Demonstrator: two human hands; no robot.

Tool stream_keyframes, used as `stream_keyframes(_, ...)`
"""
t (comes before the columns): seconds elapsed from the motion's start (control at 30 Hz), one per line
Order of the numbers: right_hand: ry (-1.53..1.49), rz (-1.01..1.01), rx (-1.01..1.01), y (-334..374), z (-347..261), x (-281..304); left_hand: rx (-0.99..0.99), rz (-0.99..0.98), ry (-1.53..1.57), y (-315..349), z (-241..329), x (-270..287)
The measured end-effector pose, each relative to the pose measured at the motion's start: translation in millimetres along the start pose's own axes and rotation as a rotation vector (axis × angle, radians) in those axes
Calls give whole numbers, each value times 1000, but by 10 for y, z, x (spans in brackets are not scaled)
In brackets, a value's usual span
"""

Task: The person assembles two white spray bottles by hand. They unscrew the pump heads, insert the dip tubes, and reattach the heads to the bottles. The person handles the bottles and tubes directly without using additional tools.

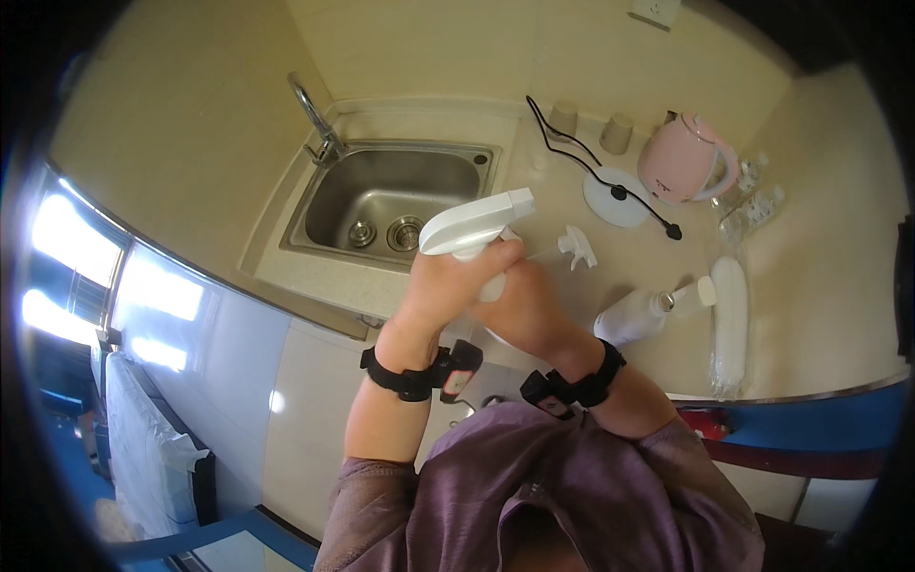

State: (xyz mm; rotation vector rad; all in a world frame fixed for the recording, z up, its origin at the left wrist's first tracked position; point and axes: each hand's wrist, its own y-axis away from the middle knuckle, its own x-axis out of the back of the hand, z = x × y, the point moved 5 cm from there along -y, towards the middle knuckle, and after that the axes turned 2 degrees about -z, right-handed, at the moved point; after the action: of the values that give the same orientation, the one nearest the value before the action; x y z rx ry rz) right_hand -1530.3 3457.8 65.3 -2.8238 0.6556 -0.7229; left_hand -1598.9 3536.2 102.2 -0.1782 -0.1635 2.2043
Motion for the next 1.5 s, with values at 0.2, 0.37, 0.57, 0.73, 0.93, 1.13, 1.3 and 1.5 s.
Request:
stream_keyframes(0.2, -164, -118, 3, 43, 85, -36, 7, -155, 45, -6, -103, -6)
stream_keyframes(0.37, -125, -214, 216, 152, 201, -113, -28, -342, 143, 112, -280, 9)
stream_keyframes(0.57, -186, -287, 165, 82, 305, -51, 40, -384, 153, 66, -286, -17)
stream_keyframes(0.73, -266, -430, -109, 15, 420, 301, 56, -375, 282, 99, -680, 75)
stream_keyframes(0.93, -512, -259, -163, -99, 46, 582, 360, -356, 22, 459, -978, -204)
stream_keyframes(1.13, -454, 118, -18, -101, 42, 633, 149, -209, -269, 416, -794, -250)
stream_keyframes(1.3, -626, -46, -44, -104, -181, 638, 64, -222, -495, 454, -784, -155)
stream_keyframes(1.5, -712, -28, -153, -24, -135, 634, 62, -255, -478, 514, -904, -104)
